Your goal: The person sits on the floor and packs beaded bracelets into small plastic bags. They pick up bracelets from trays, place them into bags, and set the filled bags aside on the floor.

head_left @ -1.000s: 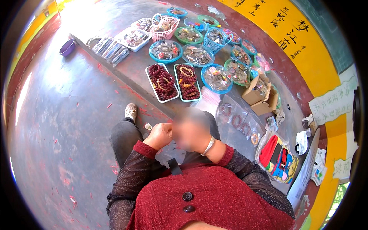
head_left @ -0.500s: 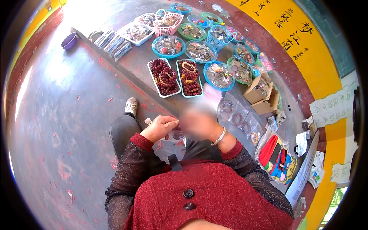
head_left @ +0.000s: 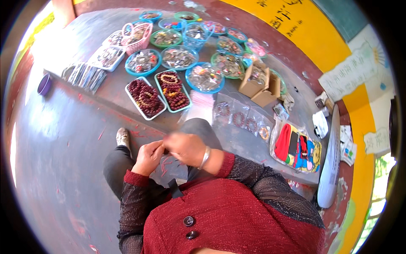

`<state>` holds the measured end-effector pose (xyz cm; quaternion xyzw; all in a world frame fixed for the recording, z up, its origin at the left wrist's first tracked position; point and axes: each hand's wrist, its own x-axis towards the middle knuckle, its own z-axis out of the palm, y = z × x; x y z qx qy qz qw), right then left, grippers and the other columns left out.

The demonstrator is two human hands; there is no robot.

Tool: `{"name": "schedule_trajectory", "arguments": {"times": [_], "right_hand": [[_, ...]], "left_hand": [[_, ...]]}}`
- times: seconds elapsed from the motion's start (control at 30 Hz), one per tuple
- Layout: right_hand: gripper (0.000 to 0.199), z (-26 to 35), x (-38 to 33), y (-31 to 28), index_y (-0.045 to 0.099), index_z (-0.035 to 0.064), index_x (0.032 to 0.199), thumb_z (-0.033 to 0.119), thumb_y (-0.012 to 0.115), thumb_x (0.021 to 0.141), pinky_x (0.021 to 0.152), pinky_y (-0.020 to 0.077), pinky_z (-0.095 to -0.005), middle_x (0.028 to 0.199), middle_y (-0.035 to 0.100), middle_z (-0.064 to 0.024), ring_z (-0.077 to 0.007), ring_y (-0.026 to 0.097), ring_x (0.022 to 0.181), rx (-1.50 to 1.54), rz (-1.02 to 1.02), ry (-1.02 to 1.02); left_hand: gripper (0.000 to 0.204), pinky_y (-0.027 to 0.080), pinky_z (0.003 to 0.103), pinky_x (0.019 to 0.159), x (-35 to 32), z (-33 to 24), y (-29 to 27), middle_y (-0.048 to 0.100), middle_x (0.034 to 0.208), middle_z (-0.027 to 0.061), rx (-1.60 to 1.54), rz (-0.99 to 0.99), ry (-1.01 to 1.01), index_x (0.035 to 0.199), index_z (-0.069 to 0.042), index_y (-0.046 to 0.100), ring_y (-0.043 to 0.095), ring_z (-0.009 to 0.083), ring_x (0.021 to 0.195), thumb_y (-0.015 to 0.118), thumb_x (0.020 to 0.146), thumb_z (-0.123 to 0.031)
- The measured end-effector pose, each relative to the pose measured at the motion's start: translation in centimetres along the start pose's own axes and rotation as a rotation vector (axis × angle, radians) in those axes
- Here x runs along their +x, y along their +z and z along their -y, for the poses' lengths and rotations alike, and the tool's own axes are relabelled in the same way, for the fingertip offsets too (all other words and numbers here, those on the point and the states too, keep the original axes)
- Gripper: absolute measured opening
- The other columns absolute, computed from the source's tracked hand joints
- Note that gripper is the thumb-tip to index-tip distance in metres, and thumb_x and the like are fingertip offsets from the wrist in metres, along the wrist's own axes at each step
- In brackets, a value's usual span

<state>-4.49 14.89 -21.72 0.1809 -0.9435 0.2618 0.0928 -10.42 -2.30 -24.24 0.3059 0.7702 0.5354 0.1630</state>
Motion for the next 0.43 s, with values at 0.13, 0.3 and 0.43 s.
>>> {"name": "schedule_trajectory", "arguments": {"times": [0.13,0.3,0.43], "right_hand": [[0.011,-0.2,-0.7,0.8,0.056,0.0067,0.082,0.014,0.06,0.075,0.068,0.0487,-0.0379,0.085,0.057,-0.0109,-0.0281,0.06,0.081,-0.008,-0.022,-0.023],[0.019,-0.3,-0.8,-0.9,0.06,0.0052,0.094,0.013,0.064,0.077,0.072,0.0494,-0.0331,0.093,0.059,-0.0104,-0.0254,0.06,0.083,0.161,-0.16,-0.031],[0.021,-1.5,-1.4,-2.1,0.061,0.0066,0.1,0.018,0.063,0.082,0.076,0.0495,-0.0318,0.099,0.059,-0.0109,-0.0223,0.061,0.086,0.411,-0.258,0.167]], "left_hand": [[0.022,0.047,0.025,0.058,0.0,-1.8,0.1,0.065,0.073,0.0091,-0.068,-0.019,-0.089,0.1,0.004,0.063,0.058,0.0105,0.063,0.052,0.088,-0.01],[0.02,0.05,0.026,0.063,-0.1,-0.7,-0.4,0.067,0.076,0.0111,-0.081,0.013,-0.129,0.096,0.005,0.064,0.063,0.013,0.069,0.051,0.088,-0.01],[0.019,0.05,0.024,0.064,-0.5,-1.5,-1.4,0.068,0.078,0.0095,-0.253,0.089,-0.298,0.093,-0.001,0.067,0.064,0.015,0.07,0.053,0.088,-0.012]]}}
